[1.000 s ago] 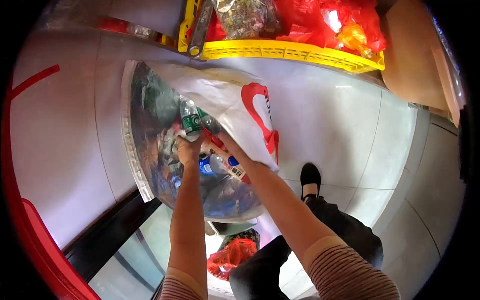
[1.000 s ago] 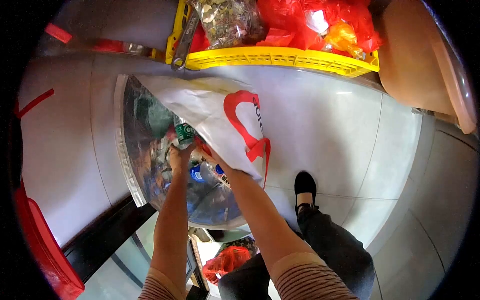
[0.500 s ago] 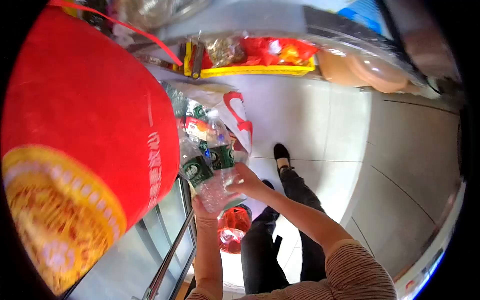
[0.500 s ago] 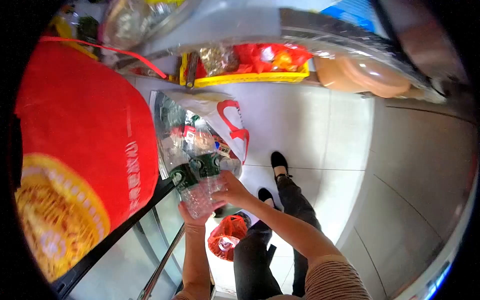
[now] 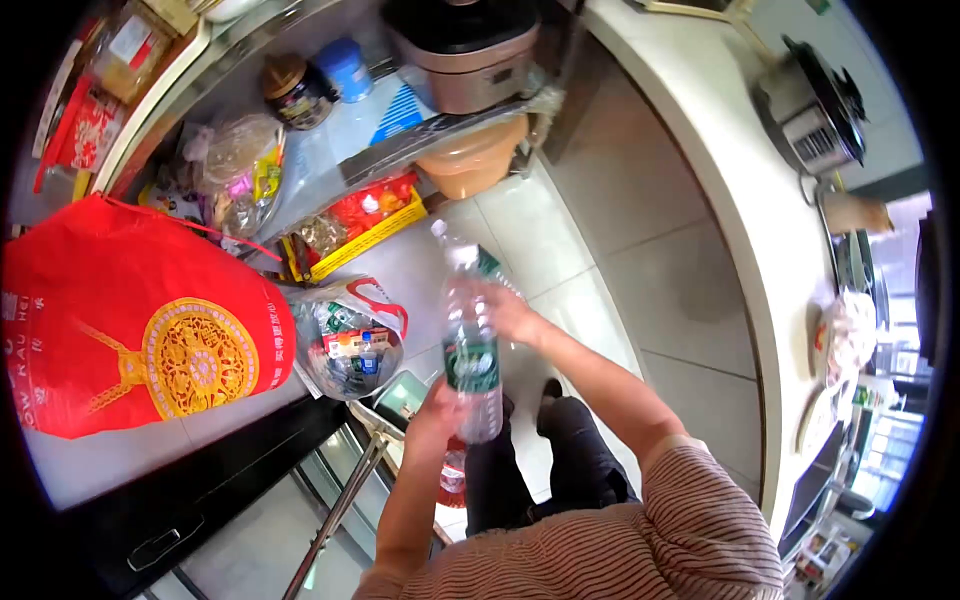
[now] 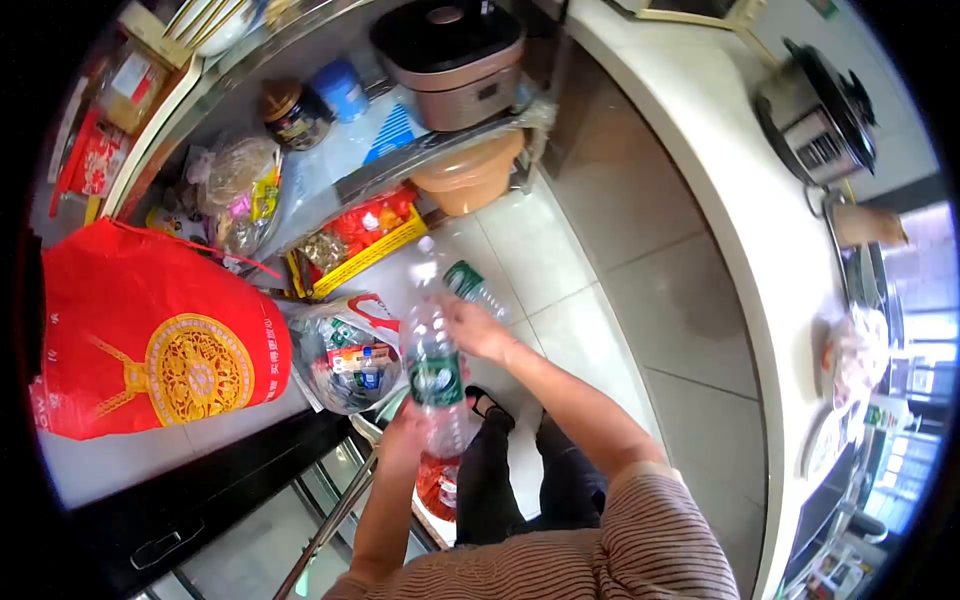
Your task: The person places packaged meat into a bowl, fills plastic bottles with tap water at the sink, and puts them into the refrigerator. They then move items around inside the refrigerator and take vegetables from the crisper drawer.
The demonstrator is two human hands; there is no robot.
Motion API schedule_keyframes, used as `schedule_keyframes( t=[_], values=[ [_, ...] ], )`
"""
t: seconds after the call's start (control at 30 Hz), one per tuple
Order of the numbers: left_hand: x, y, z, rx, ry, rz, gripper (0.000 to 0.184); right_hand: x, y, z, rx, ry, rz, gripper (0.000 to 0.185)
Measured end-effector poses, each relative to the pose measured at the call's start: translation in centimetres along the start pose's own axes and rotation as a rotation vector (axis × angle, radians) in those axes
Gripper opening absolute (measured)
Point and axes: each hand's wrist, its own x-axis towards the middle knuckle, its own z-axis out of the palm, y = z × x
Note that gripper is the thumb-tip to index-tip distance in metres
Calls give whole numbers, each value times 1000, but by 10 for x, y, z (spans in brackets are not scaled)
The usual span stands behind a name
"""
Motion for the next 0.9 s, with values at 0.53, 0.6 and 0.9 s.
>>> schedule_keyframes(
  t=[0.53, 0.6, 0.9],
  values=[
    [-6, -131, -96, 47, 472, -145, 31, -141, 273, -102, -586, 298, 538, 38],
    [8, -120, -109, 134, 503, -130, 30, -115, 303, -115, -670, 257, 545, 40],
    [57, -148, -193, 81, 587, -199, 39, 74, 418, -212, -969, 370, 466, 44]
  ],
)
